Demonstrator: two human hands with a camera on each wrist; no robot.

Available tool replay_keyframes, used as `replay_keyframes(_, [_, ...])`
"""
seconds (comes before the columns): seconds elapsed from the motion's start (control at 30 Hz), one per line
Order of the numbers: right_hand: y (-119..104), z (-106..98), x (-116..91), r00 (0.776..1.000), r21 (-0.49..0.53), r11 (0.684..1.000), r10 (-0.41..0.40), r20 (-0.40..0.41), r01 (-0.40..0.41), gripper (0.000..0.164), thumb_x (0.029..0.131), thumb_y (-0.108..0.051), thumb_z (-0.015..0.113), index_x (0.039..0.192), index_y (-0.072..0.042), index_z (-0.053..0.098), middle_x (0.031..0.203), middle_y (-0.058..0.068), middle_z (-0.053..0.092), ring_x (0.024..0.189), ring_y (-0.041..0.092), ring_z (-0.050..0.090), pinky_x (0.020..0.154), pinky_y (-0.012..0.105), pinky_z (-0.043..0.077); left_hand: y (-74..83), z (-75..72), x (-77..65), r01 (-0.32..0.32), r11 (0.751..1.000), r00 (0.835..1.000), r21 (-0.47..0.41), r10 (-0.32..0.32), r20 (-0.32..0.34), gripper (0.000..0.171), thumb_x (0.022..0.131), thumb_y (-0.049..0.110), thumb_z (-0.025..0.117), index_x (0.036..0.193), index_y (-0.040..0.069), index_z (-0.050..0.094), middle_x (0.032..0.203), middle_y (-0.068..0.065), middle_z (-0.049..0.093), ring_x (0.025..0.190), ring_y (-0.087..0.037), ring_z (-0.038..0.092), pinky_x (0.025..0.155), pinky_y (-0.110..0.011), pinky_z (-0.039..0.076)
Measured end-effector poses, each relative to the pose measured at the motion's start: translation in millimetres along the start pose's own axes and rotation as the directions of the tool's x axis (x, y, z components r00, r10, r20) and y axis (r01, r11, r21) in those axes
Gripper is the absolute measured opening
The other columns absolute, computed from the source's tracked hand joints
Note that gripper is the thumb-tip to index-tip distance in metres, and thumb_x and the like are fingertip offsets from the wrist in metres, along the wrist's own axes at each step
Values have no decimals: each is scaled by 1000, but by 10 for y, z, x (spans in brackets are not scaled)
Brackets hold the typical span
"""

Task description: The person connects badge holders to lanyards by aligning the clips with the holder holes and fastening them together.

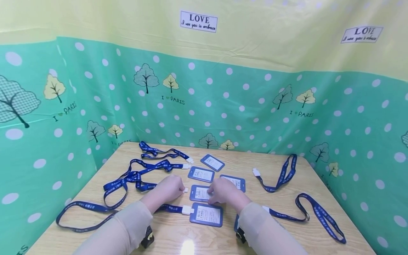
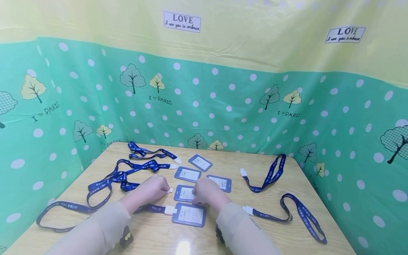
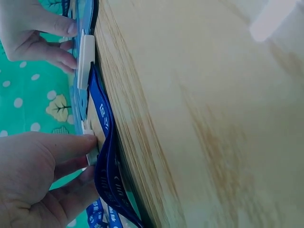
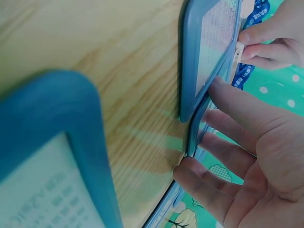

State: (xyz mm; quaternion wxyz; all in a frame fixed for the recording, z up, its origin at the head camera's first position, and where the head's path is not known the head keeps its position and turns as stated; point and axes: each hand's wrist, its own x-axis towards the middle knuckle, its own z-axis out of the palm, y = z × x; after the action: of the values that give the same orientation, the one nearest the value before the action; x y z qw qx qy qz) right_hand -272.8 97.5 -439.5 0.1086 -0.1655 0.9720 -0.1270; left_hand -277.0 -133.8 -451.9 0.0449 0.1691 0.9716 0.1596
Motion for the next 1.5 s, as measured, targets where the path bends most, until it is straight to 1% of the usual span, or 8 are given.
replay_keyframes(0.1, [-5,-4,7,1000,4,1000,3,3,-3,39,76,-35,90,111,-22,79,114,1,74,94,16,66,91,39,57,0,-1,-9,-1,1000,1000,-6,1,1,9,87,8,79,95,13,82,100,-6,76,98,-25,71,89,-40,59])
replay_keyframes(0.37, [-18,-19,-1,1000,-8,1000,7,12,-7,38,77,-35,90,111,-21,80,113,1,74,91,14,64,92,40,56,-9,31,-15,-25,1000,1000,-3,25,-11,10,87,9,80,94,14,82,98,-4,75,96,-24,71,89,-39,59])
replay_keyframes(0.63, [-28,-26,-3,1000,-4,1000,12,10,-12,37,78,-34,90,111,-21,80,111,0,74,82,11,60,84,34,57,27,51,-38,-93,994,995,51,94,-22,9,86,9,81,94,13,82,96,-3,75,95,-22,71,86,-36,59])
replay_keyframes(0.8, [-36,-31,-14,1000,5,1000,19,15,-19,37,78,-33,89,112,-20,79,112,1,74,81,11,59,81,33,56,33,51,-48,-99,994,994,40,101,-35,9,85,8,81,93,12,82,94,-4,76,93,-23,72,85,-36,60])
replay_keyframes(0.97, [-38,-33,-23,1000,7,1000,15,13,-16,38,78,-33,89,112,-20,79,114,1,73,85,12,61,86,36,57,35,53,-56,-110,993,993,40,112,-41,9,84,7,81,93,11,82,94,-5,76,92,-24,72,85,-37,60])
replay_keyframes(1.23, [-30,-25,-20,1000,-8,1000,8,11,-8,38,78,-34,89,113,-21,79,114,1,73,88,13,63,90,38,57,21,67,-62,-109,993,994,33,110,-18,15,87,6,78,101,12,81,99,-5,75,96,-23,71,86,-37,60])
replay_keyframes(1.5, [-25,-27,-23,1000,-10,1000,6,9,-6,37,78,-35,89,111,-21,79,113,0,74,90,14,64,91,40,57,25,63,-31,-95,995,995,43,95,-6,14,89,8,77,102,13,81,98,-1,74,95,-21,70,87,-37,59])
